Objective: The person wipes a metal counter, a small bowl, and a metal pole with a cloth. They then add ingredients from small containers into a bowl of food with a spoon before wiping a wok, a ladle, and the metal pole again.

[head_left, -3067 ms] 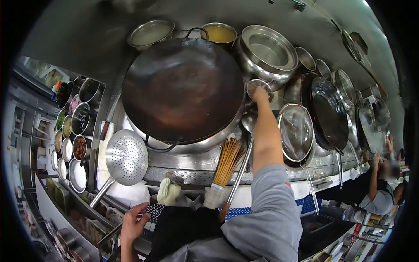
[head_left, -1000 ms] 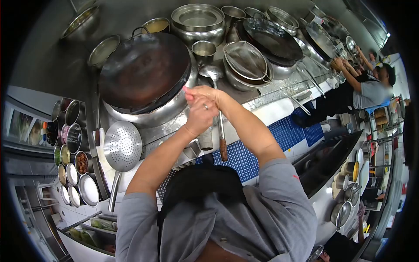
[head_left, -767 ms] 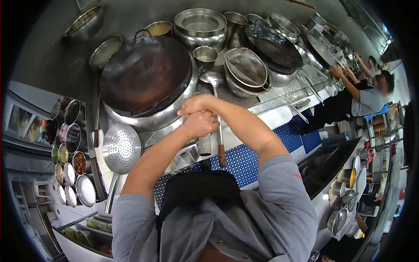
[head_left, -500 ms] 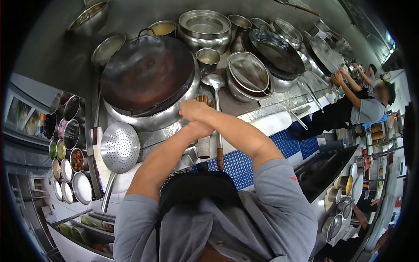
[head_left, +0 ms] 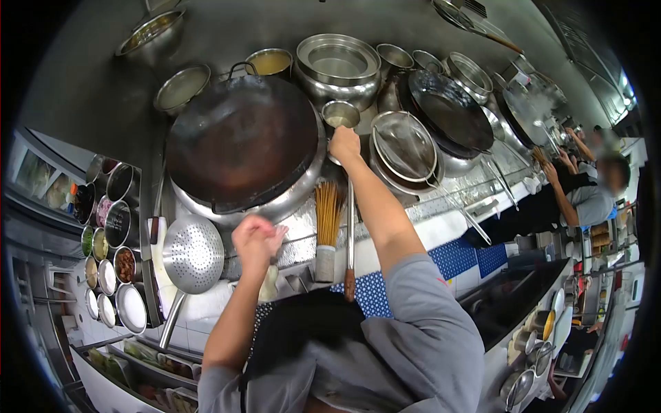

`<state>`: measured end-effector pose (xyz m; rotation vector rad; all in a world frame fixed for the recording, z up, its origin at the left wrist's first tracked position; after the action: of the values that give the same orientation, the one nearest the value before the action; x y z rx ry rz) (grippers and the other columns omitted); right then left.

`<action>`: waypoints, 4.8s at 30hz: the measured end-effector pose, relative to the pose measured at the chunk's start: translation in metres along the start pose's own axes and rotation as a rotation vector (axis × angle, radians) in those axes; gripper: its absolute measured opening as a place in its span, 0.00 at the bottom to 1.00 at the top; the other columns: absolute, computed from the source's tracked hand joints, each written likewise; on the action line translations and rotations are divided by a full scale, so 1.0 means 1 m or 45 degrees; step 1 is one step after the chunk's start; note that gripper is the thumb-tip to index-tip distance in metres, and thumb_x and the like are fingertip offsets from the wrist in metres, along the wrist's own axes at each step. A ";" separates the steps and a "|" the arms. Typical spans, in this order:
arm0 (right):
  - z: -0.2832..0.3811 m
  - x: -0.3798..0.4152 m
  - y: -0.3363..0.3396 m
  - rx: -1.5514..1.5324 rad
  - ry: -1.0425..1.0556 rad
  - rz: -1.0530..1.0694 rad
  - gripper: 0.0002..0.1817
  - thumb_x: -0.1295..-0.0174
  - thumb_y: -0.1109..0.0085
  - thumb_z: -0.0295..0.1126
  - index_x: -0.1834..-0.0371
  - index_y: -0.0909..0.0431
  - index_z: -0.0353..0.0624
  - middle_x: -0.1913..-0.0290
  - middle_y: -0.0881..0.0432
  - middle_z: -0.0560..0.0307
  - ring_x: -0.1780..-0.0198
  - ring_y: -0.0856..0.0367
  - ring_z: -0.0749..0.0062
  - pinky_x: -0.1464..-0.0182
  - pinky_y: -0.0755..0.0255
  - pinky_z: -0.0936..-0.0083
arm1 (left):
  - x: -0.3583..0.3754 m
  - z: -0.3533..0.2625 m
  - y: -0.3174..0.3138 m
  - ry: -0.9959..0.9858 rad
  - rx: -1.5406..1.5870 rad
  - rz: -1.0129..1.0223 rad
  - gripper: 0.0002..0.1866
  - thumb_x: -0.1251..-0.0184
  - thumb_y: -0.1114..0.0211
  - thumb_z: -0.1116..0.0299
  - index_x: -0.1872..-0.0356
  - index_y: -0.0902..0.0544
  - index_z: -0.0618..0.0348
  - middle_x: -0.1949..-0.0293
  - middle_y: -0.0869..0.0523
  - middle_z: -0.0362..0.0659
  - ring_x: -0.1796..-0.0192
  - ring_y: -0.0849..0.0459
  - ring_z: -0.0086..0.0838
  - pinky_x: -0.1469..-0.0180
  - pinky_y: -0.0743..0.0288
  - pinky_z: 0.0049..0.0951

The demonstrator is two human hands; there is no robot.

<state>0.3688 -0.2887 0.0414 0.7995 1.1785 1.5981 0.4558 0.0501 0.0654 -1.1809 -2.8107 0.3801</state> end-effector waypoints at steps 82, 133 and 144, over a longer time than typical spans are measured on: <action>0.030 -0.166 0.098 -0.651 0.148 -0.732 0.17 0.47 0.26 0.40 0.59 0.14 0.43 0.64 0.16 0.41 0.57 0.17 0.43 0.49 0.26 0.54 | 0.064 0.000 0.087 0.667 0.773 -0.120 0.33 0.53 0.37 0.75 0.38 0.28 0.63 0.46 0.19 0.58 0.43 0.19 0.50 0.36 0.26 0.49; -0.074 0.522 0.067 -1.404 -0.397 -0.182 0.09 0.37 0.35 0.31 0.60 0.19 0.37 0.68 0.17 0.62 0.65 0.19 0.79 0.60 0.23 0.77 | 0.189 0.011 -0.041 0.862 0.151 1.637 0.30 0.41 0.39 0.87 0.34 0.31 0.65 0.47 0.21 0.48 0.48 0.18 0.28 0.44 0.21 0.27; -0.108 0.577 0.063 -1.317 -0.485 -0.421 0.11 0.37 0.35 0.33 0.58 0.16 0.36 0.69 0.14 0.59 0.65 0.15 0.74 0.62 0.23 0.72 | 0.225 0.030 -0.078 0.654 -0.122 1.873 0.20 0.30 0.38 0.75 0.38 0.26 0.65 0.48 0.18 0.46 0.50 0.18 0.24 0.48 0.24 0.22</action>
<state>0.0657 0.2175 0.0469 0.1806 0.1084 1.4226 0.2388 0.1516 0.0493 -2.6306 -1.1348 -0.0508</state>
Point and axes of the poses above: each hand's wrist, its own x-axis away from the middle knuckle, its own y-axis out of the back of the hand, z = x × y, the point moved 3 cm from there along -x, towards the middle knuckle
